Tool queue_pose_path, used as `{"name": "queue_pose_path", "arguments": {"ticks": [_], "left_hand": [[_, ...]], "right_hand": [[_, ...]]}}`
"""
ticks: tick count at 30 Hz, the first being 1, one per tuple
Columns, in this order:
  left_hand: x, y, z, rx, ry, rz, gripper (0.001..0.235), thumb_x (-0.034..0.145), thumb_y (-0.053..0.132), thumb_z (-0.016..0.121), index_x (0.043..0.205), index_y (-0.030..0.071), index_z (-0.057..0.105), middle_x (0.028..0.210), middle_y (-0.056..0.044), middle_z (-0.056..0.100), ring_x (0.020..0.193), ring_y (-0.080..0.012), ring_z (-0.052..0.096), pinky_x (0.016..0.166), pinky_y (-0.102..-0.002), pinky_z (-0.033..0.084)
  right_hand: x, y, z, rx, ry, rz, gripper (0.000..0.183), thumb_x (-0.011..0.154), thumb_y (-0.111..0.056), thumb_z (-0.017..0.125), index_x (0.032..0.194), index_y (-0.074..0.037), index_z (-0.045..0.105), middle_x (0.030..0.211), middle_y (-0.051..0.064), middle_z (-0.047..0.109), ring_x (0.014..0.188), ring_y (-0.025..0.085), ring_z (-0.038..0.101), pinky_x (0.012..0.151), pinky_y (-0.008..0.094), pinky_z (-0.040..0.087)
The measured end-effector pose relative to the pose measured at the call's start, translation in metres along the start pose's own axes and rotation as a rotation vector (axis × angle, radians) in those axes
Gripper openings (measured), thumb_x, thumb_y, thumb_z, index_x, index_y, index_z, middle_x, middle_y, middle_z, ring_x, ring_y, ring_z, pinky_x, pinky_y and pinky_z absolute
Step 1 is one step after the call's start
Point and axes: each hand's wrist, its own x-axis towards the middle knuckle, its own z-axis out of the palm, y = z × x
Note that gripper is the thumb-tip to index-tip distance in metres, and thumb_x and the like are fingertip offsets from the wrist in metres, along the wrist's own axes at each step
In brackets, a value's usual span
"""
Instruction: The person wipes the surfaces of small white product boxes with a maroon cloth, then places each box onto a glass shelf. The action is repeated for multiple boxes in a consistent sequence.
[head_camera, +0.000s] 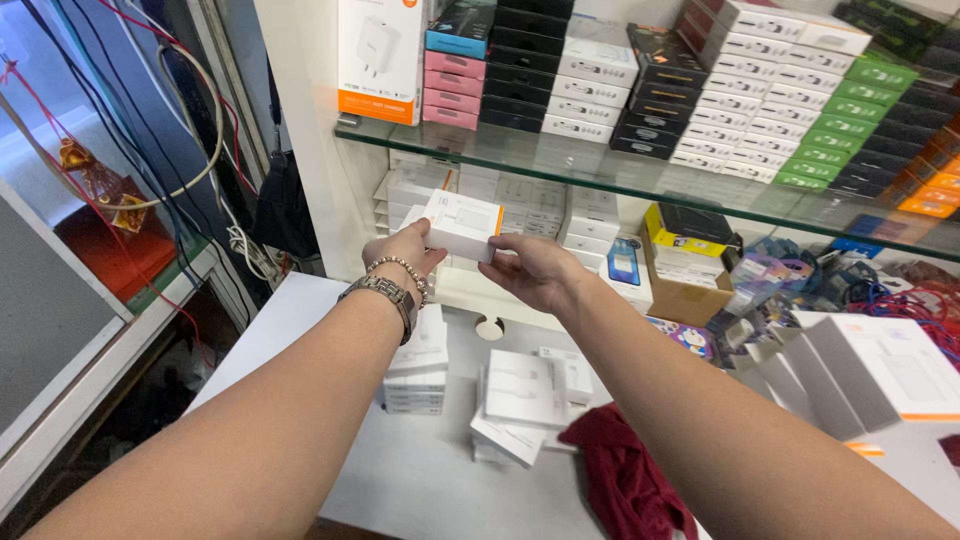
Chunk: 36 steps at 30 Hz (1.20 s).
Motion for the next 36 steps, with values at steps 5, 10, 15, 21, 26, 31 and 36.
{"name": "queue_pose_path", "arguments": {"ticks": [5,10,15,21,26,31,36], "left_hand": [[0.104,0.014,0.001,-0.068,0.021,-0.061,0.037,0.087,0.004,0.074,0.115,-0.016,0.061,0.116,-0.026,0.067,0.097,-0.0367,0.074,0.084,-0.041,0.064],[0.201,0.015,0.007,-0.124,-0.1,-0.153,0.043,0.093,0.013,0.07,0.128,-0.009,0.058,0.128,-0.022,0.063,0.112,-0.0353,0.069,0.093,-0.041,0.065],[0.26,0.003,0.006,-0.192,-0.2,-0.246,0.044,0.096,0.019,0.064,0.133,-0.002,0.055,0.133,-0.02,0.057,0.117,-0.0325,0.064,0.096,-0.041,0.061],[0.284,0.001,0.024,-0.293,-0.065,-0.233,0.047,0.098,0.016,0.067,0.138,-0.001,0.048,0.128,-0.017,0.05,0.117,-0.0301,0.058,0.099,-0.042,0.058],[0.286,0.002,0.032,-0.361,-0.117,-0.241,0.051,0.094,0.02,0.07,0.137,0.0,0.053,0.126,-0.017,0.053,0.116,-0.0313,0.061,0.098,-0.038,0.06],[0.286,0.006,0.036,-0.324,-0.099,-0.257,0.056,0.092,0.023,0.073,0.138,-0.001,0.05,0.128,-0.017,0.053,0.118,-0.0298,0.06,0.098,-0.04,0.057],[0.279,0.01,0.038,-0.259,-0.105,-0.274,0.062,0.093,0.029,0.073,0.141,-0.001,0.046,0.13,-0.017,0.053,0.12,-0.0295,0.058,0.104,-0.042,0.059]], "right_hand": [[0.084,0.005,0.034,-0.083,-0.008,-0.092,0.039,0.095,-0.008,0.06,0.133,-0.003,0.055,0.119,0.014,0.062,0.106,0.021,0.065,0.091,0.028,0.062],[0.159,0.005,0.052,-0.164,0.021,-0.163,0.048,0.095,-0.008,0.061,0.142,-0.002,0.051,0.119,0.014,0.065,0.104,0.02,0.066,0.092,0.03,0.06],[0.21,0.006,0.059,-0.288,0.153,-0.228,0.05,0.093,-0.007,0.066,0.14,-0.002,0.051,0.12,0.014,0.068,0.102,0.021,0.07,0.09,0.03,0.061],[0.239,0.01,0.067,-0.506,0.193,-0.377,0.056,0.088,-0.009,0.074,0.14,-0.001,0.053,0.118,0.014,0.07,0.098,0.021,0.071,0.086,0.029,0.063],[0.245,0.007,0.074,-0.623,0.302,-0.449,0.052,0.089,-0.017,0.074,0.137,-0.004,0.059,0.113,0.011,0.072,0.092,0.019,0.069,0.078,0.031,0.061],[0.246,0.003,0.078,-0.742,0.375,-0.452,0.05,0.09,-0.023,0.073,0.135,-0.006,0.063,0.107,0.01,0.076,0.084,0.018,0.07,0.075,0.031,0.058],[0.253,-0.001,0.073,-0.656,0.321,-0.422,0.047,0.091,-0.02,0.072,0.134,-0.002,0.063,0.113,0.011,0.073,0.092,0.018,0.071,0.08,0.03,0.061]]}}
